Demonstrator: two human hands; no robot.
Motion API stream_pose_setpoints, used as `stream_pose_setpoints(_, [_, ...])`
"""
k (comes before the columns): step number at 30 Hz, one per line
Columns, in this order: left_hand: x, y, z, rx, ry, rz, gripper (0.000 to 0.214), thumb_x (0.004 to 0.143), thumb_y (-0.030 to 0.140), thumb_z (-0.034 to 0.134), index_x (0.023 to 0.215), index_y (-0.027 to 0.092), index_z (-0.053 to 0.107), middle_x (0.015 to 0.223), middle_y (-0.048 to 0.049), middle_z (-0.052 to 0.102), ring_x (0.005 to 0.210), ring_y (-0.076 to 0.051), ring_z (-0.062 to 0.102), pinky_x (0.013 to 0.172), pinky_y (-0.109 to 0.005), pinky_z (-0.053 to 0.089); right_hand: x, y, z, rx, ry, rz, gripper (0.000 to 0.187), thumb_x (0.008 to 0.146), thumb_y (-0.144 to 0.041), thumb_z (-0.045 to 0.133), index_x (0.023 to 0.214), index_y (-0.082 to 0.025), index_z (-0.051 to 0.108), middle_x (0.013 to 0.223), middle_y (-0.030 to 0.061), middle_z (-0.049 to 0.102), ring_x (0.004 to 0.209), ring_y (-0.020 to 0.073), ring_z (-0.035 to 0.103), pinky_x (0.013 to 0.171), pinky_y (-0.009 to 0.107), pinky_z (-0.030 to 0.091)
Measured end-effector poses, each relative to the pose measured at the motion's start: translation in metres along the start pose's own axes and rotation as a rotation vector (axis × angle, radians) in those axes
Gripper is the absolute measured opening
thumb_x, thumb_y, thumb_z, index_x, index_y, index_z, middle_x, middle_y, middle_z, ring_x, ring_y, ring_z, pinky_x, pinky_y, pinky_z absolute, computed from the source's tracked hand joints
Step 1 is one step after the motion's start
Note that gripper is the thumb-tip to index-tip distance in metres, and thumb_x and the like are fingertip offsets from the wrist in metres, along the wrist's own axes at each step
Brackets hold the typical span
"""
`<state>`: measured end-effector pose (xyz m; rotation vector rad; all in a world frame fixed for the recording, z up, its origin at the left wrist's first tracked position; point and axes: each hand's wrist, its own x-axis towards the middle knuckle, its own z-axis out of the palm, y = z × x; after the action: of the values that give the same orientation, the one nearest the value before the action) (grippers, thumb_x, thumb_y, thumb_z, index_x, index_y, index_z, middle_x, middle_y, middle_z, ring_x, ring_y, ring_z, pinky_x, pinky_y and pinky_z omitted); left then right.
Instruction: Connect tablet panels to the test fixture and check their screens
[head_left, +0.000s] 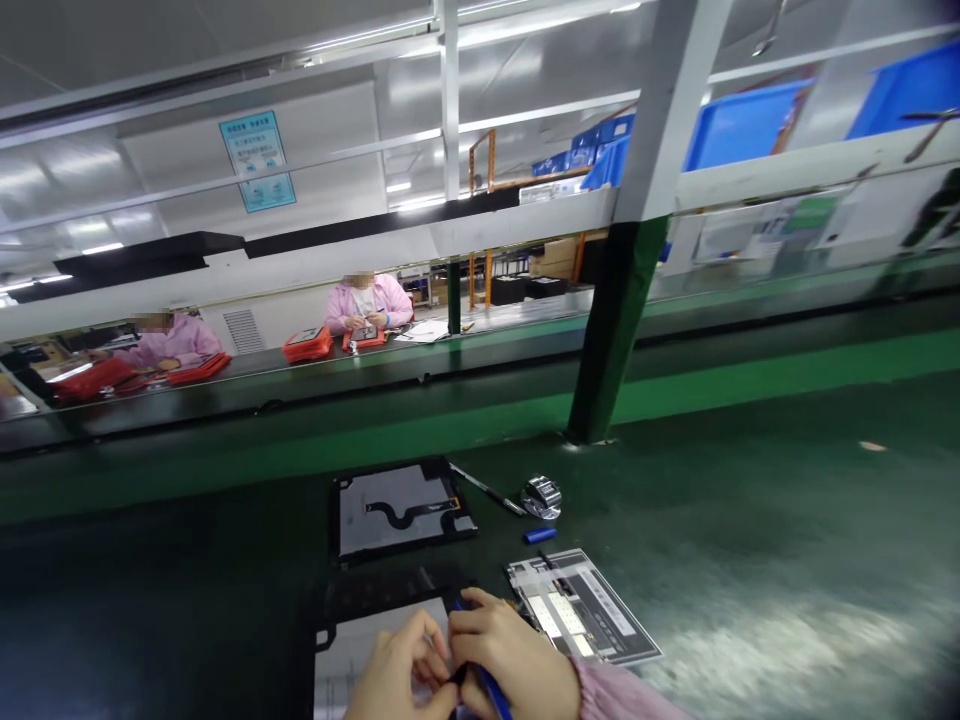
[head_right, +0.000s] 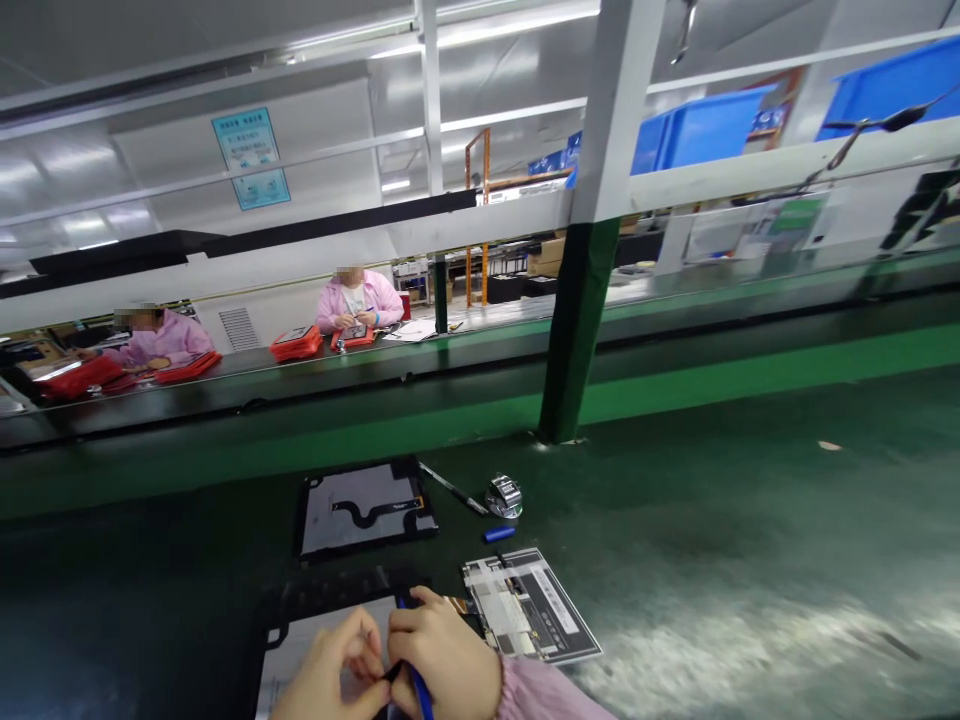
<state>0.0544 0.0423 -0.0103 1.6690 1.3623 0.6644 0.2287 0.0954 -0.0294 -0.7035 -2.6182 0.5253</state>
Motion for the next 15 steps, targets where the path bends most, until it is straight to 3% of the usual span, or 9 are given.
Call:
stream_pose_setpoints(9, [0.002, 0.016, -0.003, -0.050, 0.008, -0.088, 0.033, 0.064, 0.002, 0.053, 0.087, 0.022, 0.045, 0.062, 0.0070, 0.064, 0.065, -0.015, 0.063, 0.073, -0.029, 0.045, 0.004, 0.011, -0.001, 0.088, 0.040, -0.084, 0.015, 0.056, -0.014, 0.048, 0.066, -0.021, 0.057, 0.071, 0.0019, 0.065, 0.061, 0.0159, 0.061, 0.100, 0.046, 0.042])
stream_pose_setpoints(12, [0.000, 0.008, -0.004, -0.048, 0.009, -0.110, 0.034, 0.063, 0.003, 0.057, 0.090, 0.022, 0.047, 0.065, 0.0055, 0.068, 0.069, -0.015, 0.065, 0.078, -0.030, 0.044, 0.005, 0.019, -0.008, 0.172, 0.050, -0.083, 0.023, 0.051, -0.015, 0.047, 0.071, -0.021, 0.058, 0.073, 0.0020, 0.064, 0.067, 0.0185, 0.063, 0.102, 0.049, 0.039])
stream_pose_setpoints(15, [0.001, -0.011, -0.008, -0.125, -0.010, -0.114, 0.033, 0.065, 0.008, 0.061, 0.093, 0.021, 0.049, 0.069, 0.0029, 0.071, 0.068, -0.016, 0.064, 0.076, -0.030, 0.044, 0.004, 0.029, -0.016, 0.276, 0.096, -0.084, 0.016, 0.049, -0.016, 0.047, 0.063, -0.021, 0.054, 0.078, 0.0030, 0.065, 0.072, 0.0201, 0.064, 0.102, 0.053, 0.035])
